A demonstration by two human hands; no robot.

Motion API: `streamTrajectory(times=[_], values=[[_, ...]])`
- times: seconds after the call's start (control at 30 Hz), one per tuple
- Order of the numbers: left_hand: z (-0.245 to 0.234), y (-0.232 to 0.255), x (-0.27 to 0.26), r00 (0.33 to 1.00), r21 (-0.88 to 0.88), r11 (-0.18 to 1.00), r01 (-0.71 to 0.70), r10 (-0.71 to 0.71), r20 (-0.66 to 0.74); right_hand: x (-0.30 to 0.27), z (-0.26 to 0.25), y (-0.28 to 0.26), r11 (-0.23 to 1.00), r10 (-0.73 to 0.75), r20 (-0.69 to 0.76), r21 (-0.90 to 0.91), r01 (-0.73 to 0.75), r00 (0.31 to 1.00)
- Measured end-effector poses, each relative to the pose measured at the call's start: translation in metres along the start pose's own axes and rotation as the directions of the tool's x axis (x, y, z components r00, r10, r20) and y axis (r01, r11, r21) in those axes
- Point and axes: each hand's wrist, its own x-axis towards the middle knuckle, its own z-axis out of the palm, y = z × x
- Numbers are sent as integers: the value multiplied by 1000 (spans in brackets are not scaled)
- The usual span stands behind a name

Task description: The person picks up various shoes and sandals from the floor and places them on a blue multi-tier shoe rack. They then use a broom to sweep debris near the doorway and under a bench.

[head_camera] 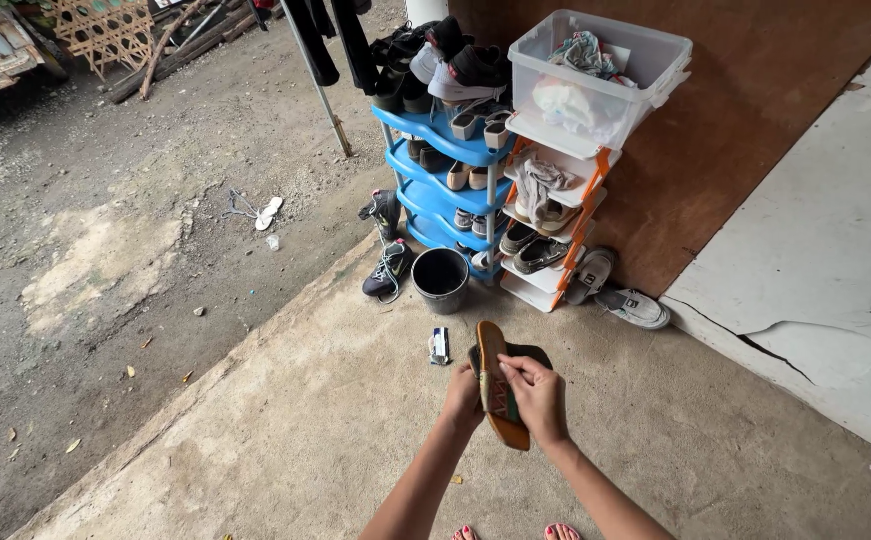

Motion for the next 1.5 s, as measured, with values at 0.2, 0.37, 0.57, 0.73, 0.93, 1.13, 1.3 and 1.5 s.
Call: streamTrajectory(times=[0.2,0.37,0.57,0.73,0.93,1.13,1.3,1.5], values=[[-3,10,-5,997,-16,999,34,-32,72,12,8,-9,997,-36,-166,-76,23,986],[0,11,-15,995,47,995,87,-89,51,18,10,-25,986,-58,-80,-157,45,995],[-10,12,-14,998,-18,999,41,-40,44,-2,1,13,977,-211,-70,-39,209,975],[-40,34,-3,1000,-121,993,5,-8,-20,-4,-48,63,844,91,-185,-507,-174,979],[-41,28,20,991,107,994,-34,47,-124,4,-13,44,974,-165,-184,-187,130,969],[-28,32,11,999,78,996,-48,50,-22,9,-9,74,930,-89,-167,-366,22,982],[-55,78,0,913,312,914,-258,336,-230,48,-125,121,946,247,-536,-47,-321,807],[6,-1,32,920,713,662,-232,386,-59,38,46,82,835,438,-262,472,-281,860]])
